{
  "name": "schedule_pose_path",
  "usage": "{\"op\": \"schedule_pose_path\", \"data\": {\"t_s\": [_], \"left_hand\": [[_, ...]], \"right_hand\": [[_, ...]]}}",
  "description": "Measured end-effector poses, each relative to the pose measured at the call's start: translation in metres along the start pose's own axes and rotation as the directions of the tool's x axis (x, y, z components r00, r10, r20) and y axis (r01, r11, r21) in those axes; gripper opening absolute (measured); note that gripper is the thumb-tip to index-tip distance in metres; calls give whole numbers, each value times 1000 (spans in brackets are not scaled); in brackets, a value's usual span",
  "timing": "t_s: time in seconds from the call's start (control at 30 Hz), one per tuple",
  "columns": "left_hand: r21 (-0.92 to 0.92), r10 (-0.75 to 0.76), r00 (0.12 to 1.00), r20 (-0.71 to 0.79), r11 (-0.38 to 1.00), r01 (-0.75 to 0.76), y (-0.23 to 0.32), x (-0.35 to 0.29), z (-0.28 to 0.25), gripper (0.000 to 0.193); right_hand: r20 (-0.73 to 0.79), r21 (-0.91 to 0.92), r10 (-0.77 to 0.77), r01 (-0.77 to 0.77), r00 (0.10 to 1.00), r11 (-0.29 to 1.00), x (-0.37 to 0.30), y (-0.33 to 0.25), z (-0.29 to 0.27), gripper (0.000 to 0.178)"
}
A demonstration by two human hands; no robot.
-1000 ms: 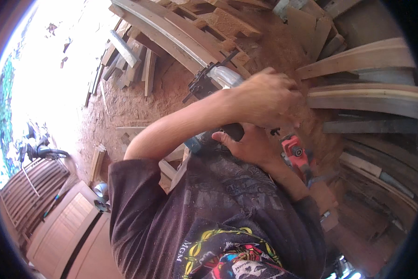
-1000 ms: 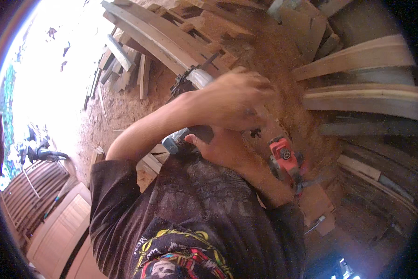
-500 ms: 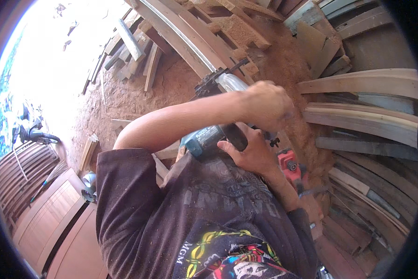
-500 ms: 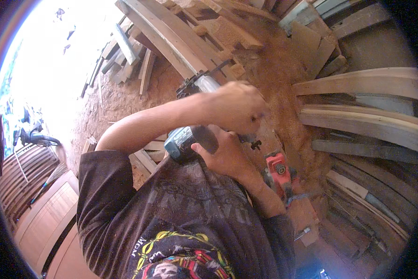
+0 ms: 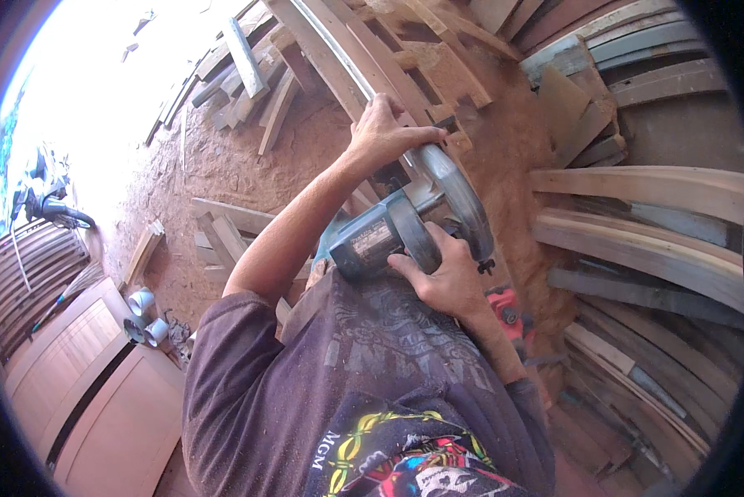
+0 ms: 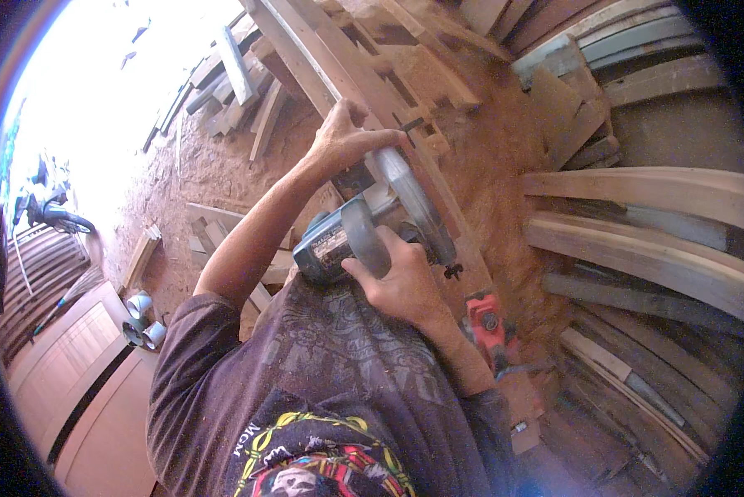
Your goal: The person uses a circular saw to cut a long wooden plank into smaller pieces. After cutting, the person picks up a hammer and strikes the plank to separate or adjust the cut sections.
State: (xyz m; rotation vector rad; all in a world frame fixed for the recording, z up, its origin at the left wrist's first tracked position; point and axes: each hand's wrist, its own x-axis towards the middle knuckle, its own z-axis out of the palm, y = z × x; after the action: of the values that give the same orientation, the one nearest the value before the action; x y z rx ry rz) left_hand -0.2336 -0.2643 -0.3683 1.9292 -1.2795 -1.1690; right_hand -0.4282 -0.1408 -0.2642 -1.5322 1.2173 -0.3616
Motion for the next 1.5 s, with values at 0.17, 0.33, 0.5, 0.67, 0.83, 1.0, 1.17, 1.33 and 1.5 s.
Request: {"op": "schedule_pose_path", "data": {"t_s": [0.17, 0.33, 0.5, 0.67, 0.83, 1.0, 1.17, 1.33, 1.5], "left_hand": [[-286, -179, 980, 91, 937, 198, -15, 6, 3, 128], [-313, -196, 967, 164, 919, 239, -12, 6, -3, 141], [-332, -182, 969, 165, 915, 229, -16, 10, -6, 140], [-306, -240, 961, 140, 913, 272, -22, 18, -3, 133], [-303, -216, 968, 130, 921, 247, -17, 17, -10, 132], [-300, -198, 969, 150, 925, 236, -16, 20, -16, 134], [-338, -176, 973, 146, 916, 217, -25, 27, -15, 136], [-334, -149, 980, 128, 924, 184, -27, 30, -19, 134], [-328, -165, 978, 126, 923, 199, -24, 32, -24, 135]], "right_hand": [[1, 6, 2, -2, 1000, 1000, 7, -8, 2, 27], [-5, -8, 6, -6, 1000, 1000, 10, -8, 3, 26], [2, 13, 8, -8, 1000, 1000, 15, -15, 4, 26], [8, 16, 15, -15, 1000, 1000, 19, -19, 5, 25], [7, -1, 6, -6, 1000, 1000, 23, -17, 7, 25], [6, 19, -10, 10, 1000, 1000, 28, -22, 8, 25], [10, 5, -30, 30, 1000, 1000, 33, -23, 8, 26], [25, -10, 0, 0, 1000, 1000, 38, -29, 8, 26], [30, 21, 7, -8, 1000, 1000, 42, -30, 10, 25]]}}
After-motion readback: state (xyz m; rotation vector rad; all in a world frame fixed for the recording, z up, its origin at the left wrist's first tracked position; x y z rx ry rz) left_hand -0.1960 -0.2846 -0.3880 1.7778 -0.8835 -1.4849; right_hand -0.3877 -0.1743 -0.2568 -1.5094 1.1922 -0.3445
